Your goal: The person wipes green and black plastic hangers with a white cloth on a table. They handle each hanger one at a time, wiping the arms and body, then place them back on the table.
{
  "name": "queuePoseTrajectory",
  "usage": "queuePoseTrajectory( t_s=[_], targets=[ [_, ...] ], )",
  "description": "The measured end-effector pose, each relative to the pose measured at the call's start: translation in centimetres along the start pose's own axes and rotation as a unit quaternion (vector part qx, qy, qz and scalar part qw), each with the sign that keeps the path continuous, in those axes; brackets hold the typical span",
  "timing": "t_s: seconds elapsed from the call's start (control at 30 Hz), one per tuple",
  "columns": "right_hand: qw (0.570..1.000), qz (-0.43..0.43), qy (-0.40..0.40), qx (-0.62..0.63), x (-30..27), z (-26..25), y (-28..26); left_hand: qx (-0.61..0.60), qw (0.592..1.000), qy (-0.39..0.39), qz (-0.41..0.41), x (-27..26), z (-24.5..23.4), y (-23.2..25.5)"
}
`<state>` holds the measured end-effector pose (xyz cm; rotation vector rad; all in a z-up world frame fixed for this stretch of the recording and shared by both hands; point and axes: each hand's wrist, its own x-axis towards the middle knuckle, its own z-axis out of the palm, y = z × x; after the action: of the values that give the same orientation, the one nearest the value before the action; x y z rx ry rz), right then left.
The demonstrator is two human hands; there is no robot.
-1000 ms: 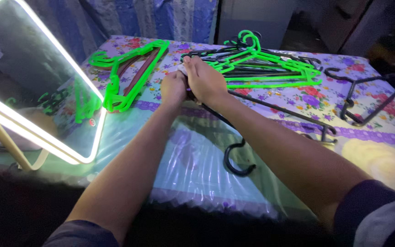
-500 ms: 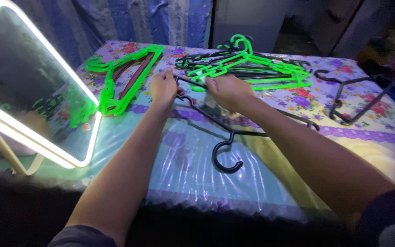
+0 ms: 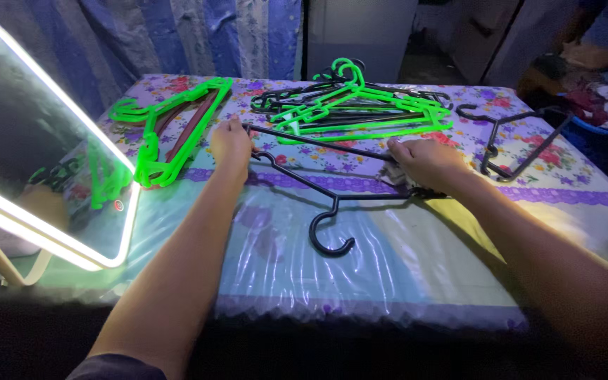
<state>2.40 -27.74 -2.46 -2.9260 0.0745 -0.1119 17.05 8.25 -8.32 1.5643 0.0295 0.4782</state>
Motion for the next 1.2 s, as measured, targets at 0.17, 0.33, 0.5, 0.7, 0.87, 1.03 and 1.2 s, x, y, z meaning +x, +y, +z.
queuePoseTrajectory(
  t_s=[0.17,0.33,0.5,0.7,0.87,1.03,1.2],
  targets=[
    [0.995,-0.091,0.025,0.045,2.9,1.4,-5.9,0.008,1.000,-0.011,-0.002,-1.5,1.1,1.1],
    [0.982,-0.146,-0.003,0.118,8.7,3.1,-14.4,0.076,0.997,0.001,0.012,-1.9,2.0,1.0],
    [0.922,-0.273,-0.010,0.275,11.7,3.5,-22.0,0.157,0.986,0.024,0.055,-1.4,2.2,0.6],
    [0.987,-0.115,0.032,0.112,8.9,2.1,-23.6,0.213,0.970,0.053,0.102,-0.7,2.1,0.3],
    [0.990,-0.097,0.006,0.097,6.4,0.6,-22.5,0.196,0.978,0.029,0.069,-1.1,2.3,0.9],
    [0.989,-0.121,0.033,0.076,5.6,0.5,-19.8,0.173,0.985,0.001,0.022,-1.2,1.8,1.9],
    [0.981,-0.185,0.041,0.052,5.8,1.0,-15.3,0.198,0.978,0.019,0.067,-0.3,1.7,1.2]
  ],
)
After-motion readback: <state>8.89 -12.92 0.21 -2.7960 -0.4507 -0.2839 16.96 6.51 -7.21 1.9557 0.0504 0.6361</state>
